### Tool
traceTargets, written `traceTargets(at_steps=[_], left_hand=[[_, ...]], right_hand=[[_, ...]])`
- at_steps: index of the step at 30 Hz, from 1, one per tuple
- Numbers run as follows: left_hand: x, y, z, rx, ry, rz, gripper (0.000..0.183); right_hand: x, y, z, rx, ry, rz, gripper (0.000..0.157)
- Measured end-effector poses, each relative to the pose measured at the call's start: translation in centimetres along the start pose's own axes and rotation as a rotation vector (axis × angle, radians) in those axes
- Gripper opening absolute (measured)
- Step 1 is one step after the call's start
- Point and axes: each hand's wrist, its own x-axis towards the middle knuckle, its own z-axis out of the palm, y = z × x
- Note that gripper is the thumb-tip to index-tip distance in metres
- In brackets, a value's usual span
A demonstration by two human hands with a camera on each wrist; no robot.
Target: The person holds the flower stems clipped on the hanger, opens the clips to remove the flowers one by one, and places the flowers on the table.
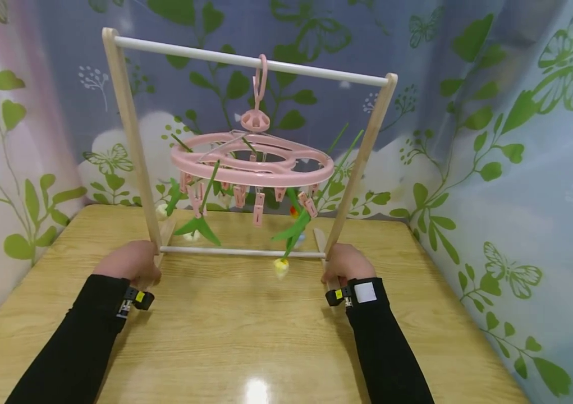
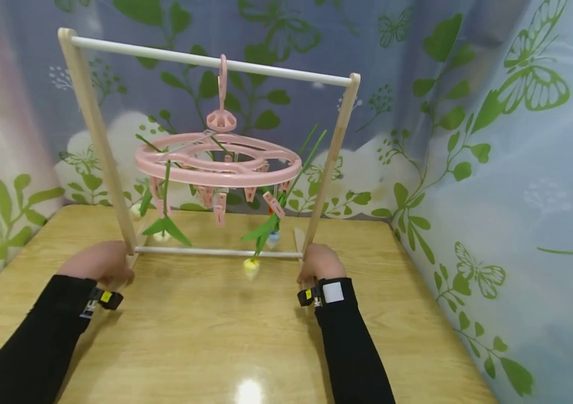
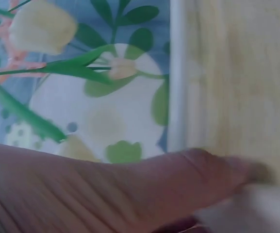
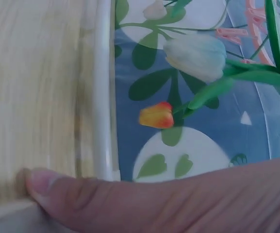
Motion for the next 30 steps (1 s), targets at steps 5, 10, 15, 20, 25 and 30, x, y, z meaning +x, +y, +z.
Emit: traceTargets(at_steps=[5,10,15,20,25,30], left_hand=[[-3.4,-1.2,-2.2,0.086,-0.001,0.006,0.034],[-7.6,1.7,-5.5,0.157,0.015,0.054,0.042],[-11.1,7.6,-6.1,0.22,0.157,0.272,0.036],[-12.8,12.6,-4.3,0.185,0.248,0.453,0.027],[-13.0,16.4,-3.3,0.101,0.454,0.624,0.011],[-12.6,19.3,-3.1,0.048,0.895,0.861,0.013]], right_hand=[[-0.9,-1.6,-1.8,-0.027,-0.001,0.005,0.029],[-4.5,-5.0,-6.1,-0.153,0.198,-0.071,0.026],[-6.8,-8.3,-8.0,-0.016,0.427,-0.21,0.024],[-7.4,-9.7,-7.8,0.247,0.473,-0.238,0.026],[-8.4,-10.3,-7.5,0.65,0.705,-0.318,0.025],[-8.7,-11.3,-7.6,0.636,1.014,-0.438,0.025]])
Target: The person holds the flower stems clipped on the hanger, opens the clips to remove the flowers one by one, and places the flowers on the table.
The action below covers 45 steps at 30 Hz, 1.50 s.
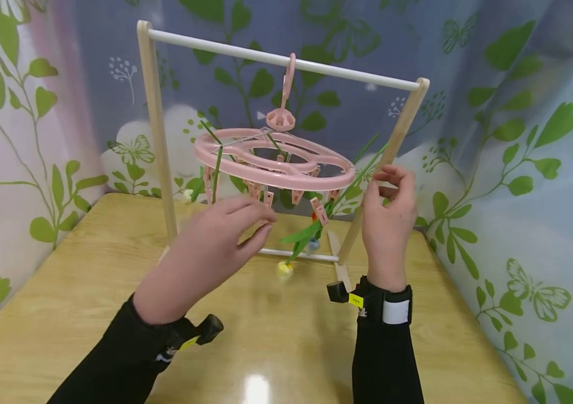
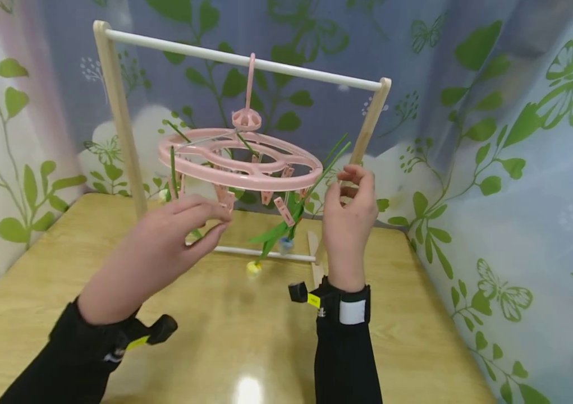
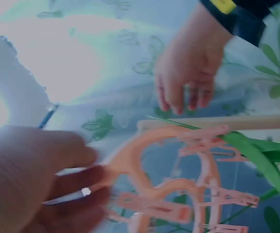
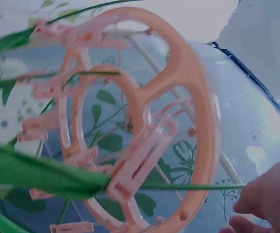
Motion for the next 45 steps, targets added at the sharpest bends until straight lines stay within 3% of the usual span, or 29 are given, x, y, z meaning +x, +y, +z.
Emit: traceTargets(at_steps=[2,5,9,18,24,30,38,45], left_hand=[[0.7,0.4,0.6,0.032,0.161,0.066,0.015],[1.3,0.6,1.3,0.034,0.308,0.109,0.018],[1.8,0.0,1.8,0.032,0.399,0.118,0.022],[2.1,-2.3,1.7,0.155,0.536,0.121,0.024],[1.9,-3.3,0.9,0.203,0.53,0.126,0.021],[1.1,-4.3,0.2,0.196,0.528,0.075,0.019],[0.7,-4.8,-0.1,0.181,0.503,0.051,0.019],[0.6,-4.3,0.0,0.158,0.449,0.051,0.02]], right_hand=[[0.2,0.2,0.2,-0.114,0.031,-0.084,0.027],[0.4,0.8,0.9,-0.224,0.007,-0.189,0.032],[0.4,1.6,2.0,-0.214,-0.048,-0.258,0.036],[-0.6,0.7,3.6,-0.146,0.002,-0.4,0.024],[-1.6,-0.8,3.8,-0.176,0.014,-0.493,0.022],[-2.4,-2.2,3.4,-0.157,-0.011,-0.547,0.025],[-3.4,-3.7,3.5,-0.185,-0.04,-0.737,0.028],[-3.9,-3.8,4.1,-0.213,-0.009,-0.734,0.02]])
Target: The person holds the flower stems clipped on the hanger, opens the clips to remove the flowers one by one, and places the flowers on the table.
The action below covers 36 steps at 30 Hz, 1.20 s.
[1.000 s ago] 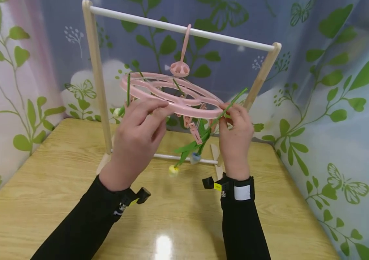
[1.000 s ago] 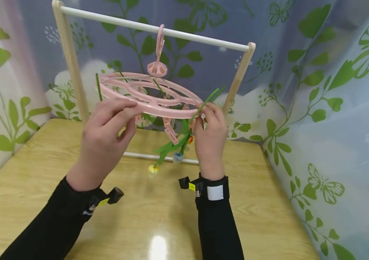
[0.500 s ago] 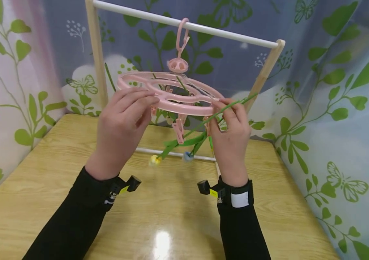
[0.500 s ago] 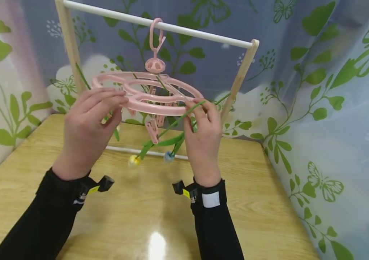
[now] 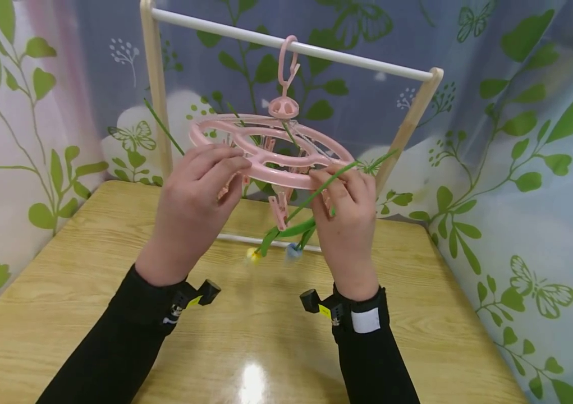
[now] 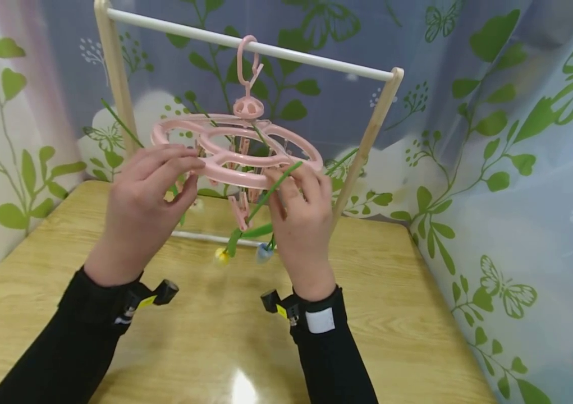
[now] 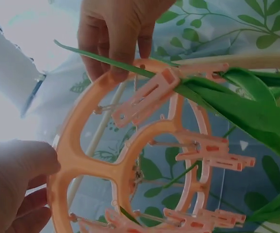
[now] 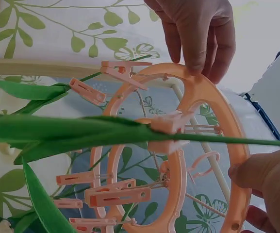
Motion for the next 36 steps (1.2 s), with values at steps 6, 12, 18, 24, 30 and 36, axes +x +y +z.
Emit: traceTargets(at_steps=[6,12,18,24,30,36], left_hand=[[0.1,1.2,-1.0,-0.075,-0.025,0.016,0.013],[-0.3,1.7,-0.8,-0.218,-0.453,-0.161,0.017],[-1.6,0.8,1.8,-0.134,-0.834,-0.286,0.04],[-2.2,0.5,4.3,-0.237,-0.858,-0.271,0.037],[-2.1,0.7,4.9,-0.31,-0.847,-0.338,0.021],[-2.4,1.0,4.1,-0.306,-0.855,-0.325,0.017]], right_hand=[[0.0,0.1,0.0,0.008,0.011,0.0,0.02],[0.3,0.4,0.0,0.017,0.031,0.01,0.02],[0.1,0.6,-0.1,0.015,0.001,0.033,0.018],[0.2,0.8,-0.2,0.025,0.027,0.063,0.018],[0.5,0.7,-0.9,0.045,-0.012,0.161,0.037],[1.0,-0.9,-2.8,0.165,0.176,0.371,0.056]])
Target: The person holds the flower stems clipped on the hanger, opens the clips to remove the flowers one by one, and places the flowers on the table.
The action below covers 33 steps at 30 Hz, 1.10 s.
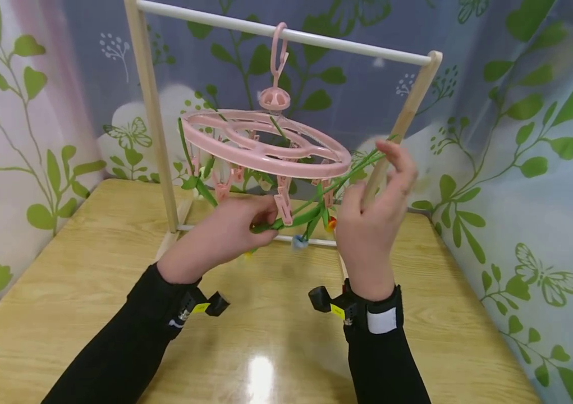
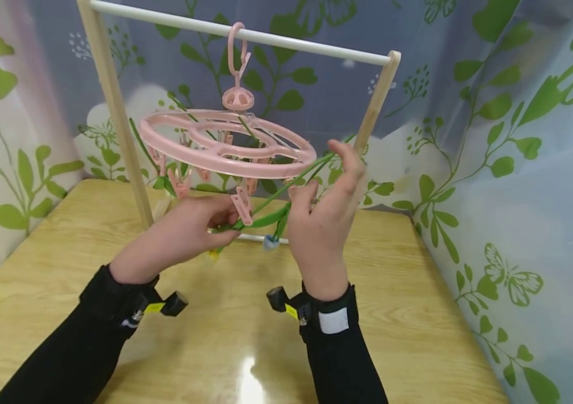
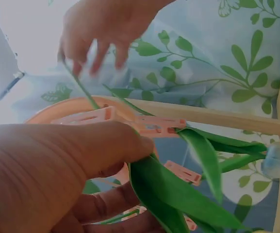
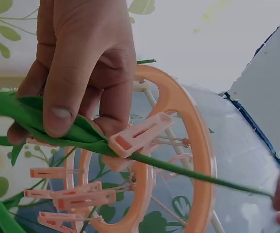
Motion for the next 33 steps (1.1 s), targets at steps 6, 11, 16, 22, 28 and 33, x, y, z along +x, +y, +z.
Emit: traceTargets(at_steps=[6,11,16,22,28,33], left_hand=[[-0.3,0.5,-0.6,0.102,-0.002,0.008,0.018],[-0.8,1.0,-1.1,0.163,-0.023,-0.004,0.028],[-1.2,1.2,-1.6,0.229,-0.032,0.018,0.028],[-1.5,1.2,-2.1,0.272,-0.021,0.044,0.025],[-1.6,1.1,-2.2,0.295,-0.01,0.098,0.019],[-1.8,1.1,-2.1,0.295,-0.041,0.059,0.02]], right_hand=[[0.3,-2.1,-0.8,0.148,0.263,-0.283,0.02],[-0.4,-2.0,-1.5,0.039,-0.098,-0.301,0.021],[-0.7,-1.3,-1.5,-0.17,-0.471,-0.154,0.022],[-1.0,-1.3,-1.0,-0.31,-0.78,-0.004,0.032],[-1.2,-0.9,0.3,-0.259,-0.873,0.039,0.024],[-1.6,-0.7,0.9,-0.223,-0.873,0.07,0.016]])
